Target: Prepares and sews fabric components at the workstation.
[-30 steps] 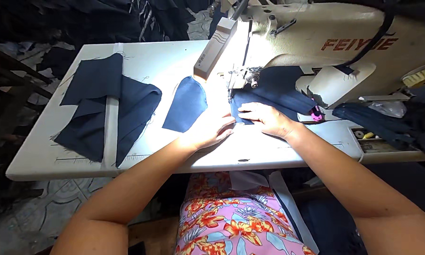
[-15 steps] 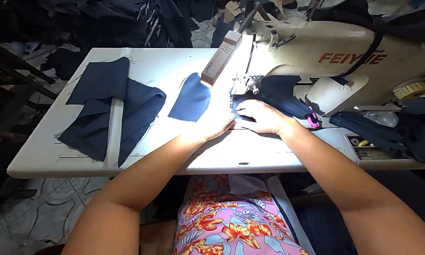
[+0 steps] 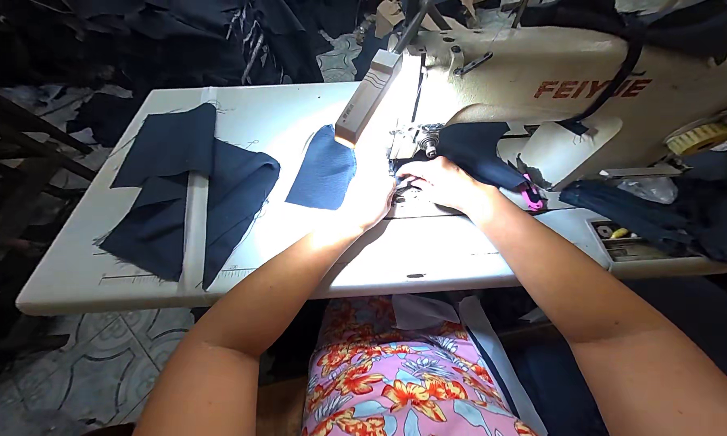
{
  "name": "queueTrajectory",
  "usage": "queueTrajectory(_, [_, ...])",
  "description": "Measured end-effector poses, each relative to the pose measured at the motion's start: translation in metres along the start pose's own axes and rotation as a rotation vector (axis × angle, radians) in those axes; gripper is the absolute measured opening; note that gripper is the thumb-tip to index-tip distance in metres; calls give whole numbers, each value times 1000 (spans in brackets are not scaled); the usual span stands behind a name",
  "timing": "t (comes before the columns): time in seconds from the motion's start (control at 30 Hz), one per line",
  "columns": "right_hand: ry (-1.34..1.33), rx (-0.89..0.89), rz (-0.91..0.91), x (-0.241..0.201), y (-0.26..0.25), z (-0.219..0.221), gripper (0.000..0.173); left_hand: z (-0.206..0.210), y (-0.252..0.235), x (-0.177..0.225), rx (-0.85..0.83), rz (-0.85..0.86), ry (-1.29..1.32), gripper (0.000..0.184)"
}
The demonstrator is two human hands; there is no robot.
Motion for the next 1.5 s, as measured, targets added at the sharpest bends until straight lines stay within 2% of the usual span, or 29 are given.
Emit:
queueTrajectory(0.17, [116,13,-167,-6,19,9,30,-1,15,-2,-45,111,44,22])
queueTrajectory(0.27, [171,30,-186,-3,30,17,37,-3,29,-3,-161,138,97,33])
queueTrajectory(0.37, [152,80,-200,-2,30,20,35,-1,33,-12,-120,194,145,37])
queueTrajectory(0.43, [155,75,-184,-1,26,19,36,-2,30,-17,-146,170,159,39])
queueTrajectory(0.53, [156,98,-121,9,17,19,36,-1,20,-26,-178,135,191,39])
queueTrajectory(0.63, [160,128,-26,18,4,18,37,3,7,-40,-124,140,235,36])
queueTrajectory(0.73, [201,-28,189,29,-11,19,46,6,-4,-52,-84,151,259,34])
queueTrajectory(0.9, [336,-104,273,25,-16,16,46,8,-14,-62,-124,123,246,34])
queueTrajectory(0.93, [385,-101,279,18,-14,15,44,7,-17,-62,-158,109,225,34])
queueTrajectory(1.0, [472,15,243,3,-8,12,32,3,-29,-66,-163,94,147,31])
queueTrajectory(1.07, [447,52,249,-10,-1,9,22,0,-44,-69,-161,79,91,29])
queueTrajectory(1.13, [399,-25,349,-15,5,11,24,9,-58,-76,-225,84,80,31])
queueTrajectory(1.2, [394,-148,541,-12,4,11,30,26,-66,-83,-283,96,84,36])
queueTrajectory(1.3, [429,-177,683,10,-4,9,32,49,-70,-104,-370,-41,112,41])
queueTrajectory(1.33, [426,-179,715,19,-8,8,35,58,-70,-118,-335,-101,151,40])
queueTrajectory(1.4, [403,-119,725,31,-15,3,35,71,-70,-144,-264,-204,203,42])
queueTrajectory(1.5, [315,-9,697,54,-29,1,35,70,-66,-156,-265,-332,201,51])
Point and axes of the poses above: each hand's wrist, its own y-axis away from the middle knuckle, its own z-axis out of the palm, x = y × z, the point moved 6 cm from there along -y, towards the middle knuckle
